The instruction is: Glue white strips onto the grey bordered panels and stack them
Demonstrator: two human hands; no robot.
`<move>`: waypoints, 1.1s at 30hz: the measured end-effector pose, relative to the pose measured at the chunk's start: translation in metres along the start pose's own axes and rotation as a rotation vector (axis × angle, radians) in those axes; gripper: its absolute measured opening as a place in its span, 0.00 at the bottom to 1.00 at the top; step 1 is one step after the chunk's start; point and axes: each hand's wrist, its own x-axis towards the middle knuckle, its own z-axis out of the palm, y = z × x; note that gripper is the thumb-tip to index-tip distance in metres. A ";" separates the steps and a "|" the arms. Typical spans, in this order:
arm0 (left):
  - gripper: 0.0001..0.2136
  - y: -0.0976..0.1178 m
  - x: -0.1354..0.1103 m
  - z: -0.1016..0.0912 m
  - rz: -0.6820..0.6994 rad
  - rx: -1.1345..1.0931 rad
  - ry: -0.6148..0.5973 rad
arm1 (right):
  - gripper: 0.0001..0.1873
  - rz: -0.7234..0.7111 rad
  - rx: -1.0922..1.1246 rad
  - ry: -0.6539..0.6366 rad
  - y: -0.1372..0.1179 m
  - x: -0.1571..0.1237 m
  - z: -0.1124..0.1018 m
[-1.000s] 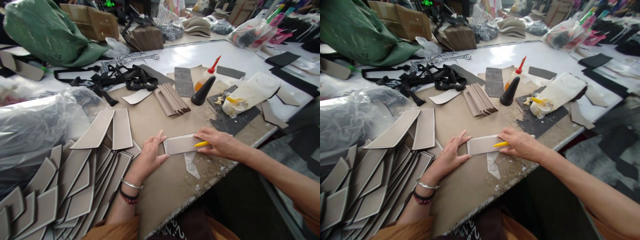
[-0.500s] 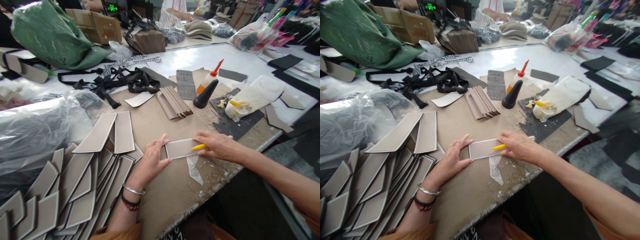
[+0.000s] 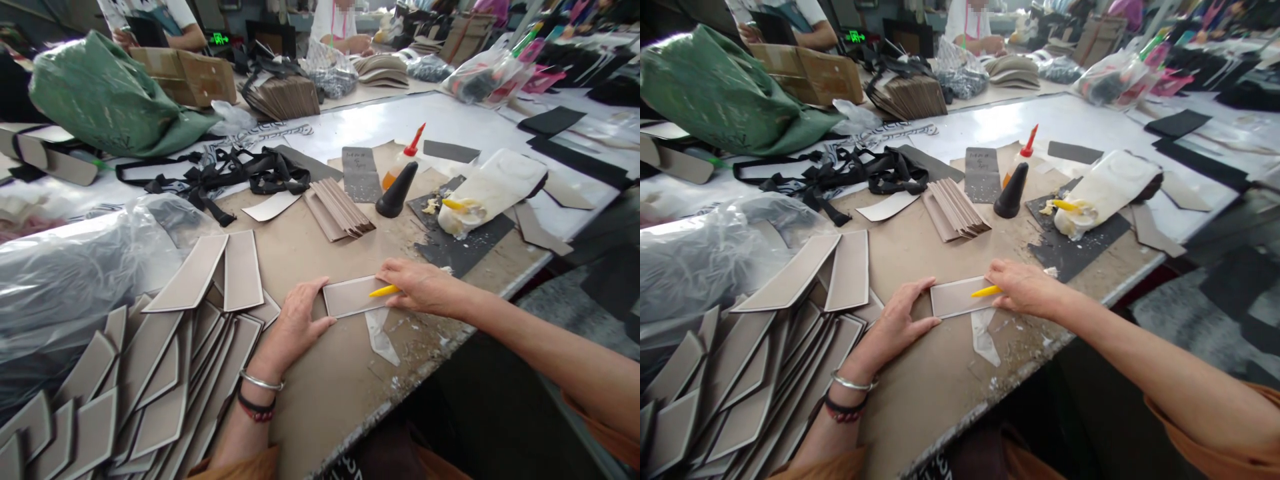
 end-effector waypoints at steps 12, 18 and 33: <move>0.14 -0.001 -0.005 0.004 0.112 0.114 0.002 | 0.13 -0.001 -0.010 -0.019 -0.004 -0.001 -0.007; 0.15 -0.002 -0.009 0.010 0.116 0.164 0.012 | 0.14 -0.001 -0.003 -0.011 -0.002 0.000 -0.008; 0.15 -0.004 0.009 0.069 0.298 0.685 0.259 | 0.17 0.073 0.103 0.058 -0.005 -0.002 -0.004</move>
